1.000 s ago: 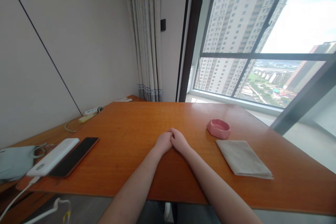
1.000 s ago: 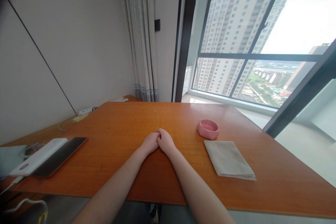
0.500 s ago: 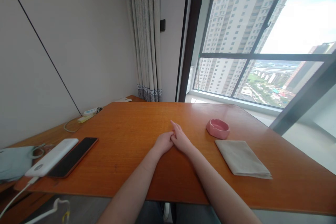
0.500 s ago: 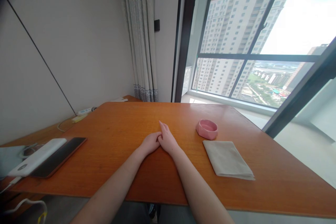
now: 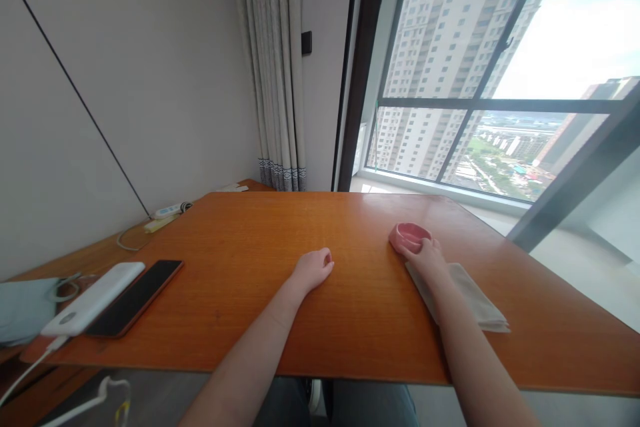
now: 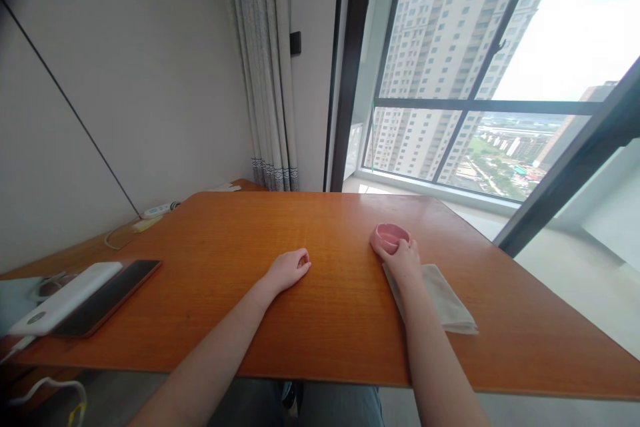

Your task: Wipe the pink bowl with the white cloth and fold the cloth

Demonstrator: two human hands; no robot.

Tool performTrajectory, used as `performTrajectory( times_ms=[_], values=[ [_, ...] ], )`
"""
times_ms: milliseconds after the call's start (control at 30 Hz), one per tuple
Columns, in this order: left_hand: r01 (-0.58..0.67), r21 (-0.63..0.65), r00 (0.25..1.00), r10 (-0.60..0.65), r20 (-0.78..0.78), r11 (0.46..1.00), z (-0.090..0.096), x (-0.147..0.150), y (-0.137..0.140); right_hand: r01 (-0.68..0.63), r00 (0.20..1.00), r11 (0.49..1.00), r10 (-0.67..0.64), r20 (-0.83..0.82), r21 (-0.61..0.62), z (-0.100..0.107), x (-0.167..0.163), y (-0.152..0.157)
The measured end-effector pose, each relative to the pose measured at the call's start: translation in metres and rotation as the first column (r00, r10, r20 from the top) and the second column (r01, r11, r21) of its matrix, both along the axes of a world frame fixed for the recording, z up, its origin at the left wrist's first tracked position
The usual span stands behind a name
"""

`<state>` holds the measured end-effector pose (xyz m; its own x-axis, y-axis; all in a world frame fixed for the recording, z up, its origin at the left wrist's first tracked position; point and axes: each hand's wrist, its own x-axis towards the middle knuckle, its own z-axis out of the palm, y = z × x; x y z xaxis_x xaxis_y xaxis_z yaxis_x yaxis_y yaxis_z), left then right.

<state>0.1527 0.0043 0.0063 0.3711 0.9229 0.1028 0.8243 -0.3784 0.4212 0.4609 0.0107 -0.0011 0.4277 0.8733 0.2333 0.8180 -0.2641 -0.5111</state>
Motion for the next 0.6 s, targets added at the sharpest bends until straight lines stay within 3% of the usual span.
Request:
performTrajectory(
  times_ms=[133,333,467,600],
  values=[
    [-0.021,-0.036,1.0,0.021,-0.01,0.999,0.004,0.001,-0.002,0.052,0.998,0.996,-0.051,0.02,-0.066,-0.002,-0.004,0.002],
    [0.003,-0.028,1.0,-0.003,0.016,1.0,0.003,0.002,-0.003,-0.027,0.999,0.997,0.024,0.049,0.068,-0.002,-0.01,0.006],
    [0.09,0.047,0.993,-0.093,0.07,0.995,0.001,0.007,-0.006,-0.212,0.976,0.959,0.216,-0.001,0.187,0.004,-0.037,0.005],
    [0.086,0.267,0.983,-0.126,0.134,0.96,0.008,0.015,-0.014,-0.451,0.876,0.859,0.478,-0.064,0.242,0.009,-0.077,-0.003]
  ],
)
